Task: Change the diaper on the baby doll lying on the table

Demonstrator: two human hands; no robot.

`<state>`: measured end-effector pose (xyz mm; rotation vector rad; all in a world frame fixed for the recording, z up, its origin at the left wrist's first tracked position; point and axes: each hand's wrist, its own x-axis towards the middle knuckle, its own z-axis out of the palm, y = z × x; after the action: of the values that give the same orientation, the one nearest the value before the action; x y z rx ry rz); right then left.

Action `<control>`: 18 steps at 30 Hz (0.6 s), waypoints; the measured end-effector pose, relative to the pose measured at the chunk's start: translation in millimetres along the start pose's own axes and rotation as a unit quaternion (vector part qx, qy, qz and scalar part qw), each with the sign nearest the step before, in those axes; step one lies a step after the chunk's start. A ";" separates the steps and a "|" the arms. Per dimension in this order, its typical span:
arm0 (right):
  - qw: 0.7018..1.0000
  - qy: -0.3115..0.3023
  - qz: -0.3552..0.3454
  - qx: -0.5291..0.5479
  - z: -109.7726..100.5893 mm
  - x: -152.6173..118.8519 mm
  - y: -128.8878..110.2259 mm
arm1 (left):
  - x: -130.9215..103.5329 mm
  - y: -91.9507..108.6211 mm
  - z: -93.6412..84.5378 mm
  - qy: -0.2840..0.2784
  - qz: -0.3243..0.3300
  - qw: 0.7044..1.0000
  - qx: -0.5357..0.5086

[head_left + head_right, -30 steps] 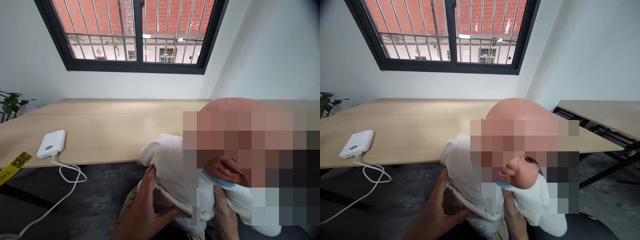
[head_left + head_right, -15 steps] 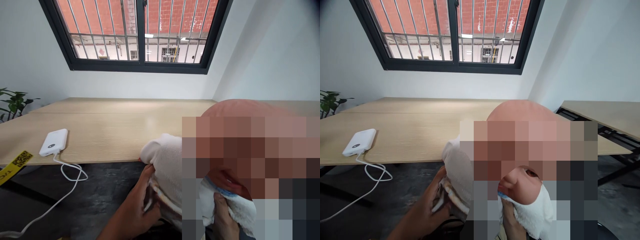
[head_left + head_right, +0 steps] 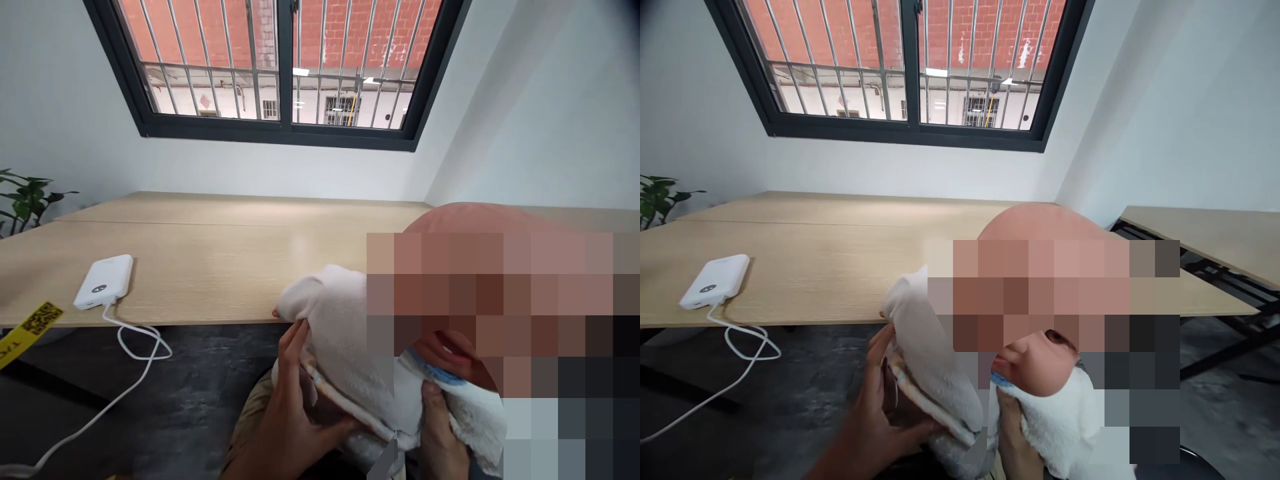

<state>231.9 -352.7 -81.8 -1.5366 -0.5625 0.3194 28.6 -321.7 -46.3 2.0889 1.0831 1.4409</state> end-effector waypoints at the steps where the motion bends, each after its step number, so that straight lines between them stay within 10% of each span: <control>1: 1.000 -0.004 0.001 -0.006 2.5 -2.3 -3.5 | -0.4 2.0 4.9 0.030 0.032 0.999 0.022; 18: 0.999 -0.013 0.039 0.007 7.8 -8.6 -5.5 | -2.7 7.6 15.4 0.079 0.251 0.948 0.180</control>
<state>219.7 -350.9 -78.0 -1.5449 -0.5197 0.4031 44.9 -326.9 -49.0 2.6956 0.9678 1.7718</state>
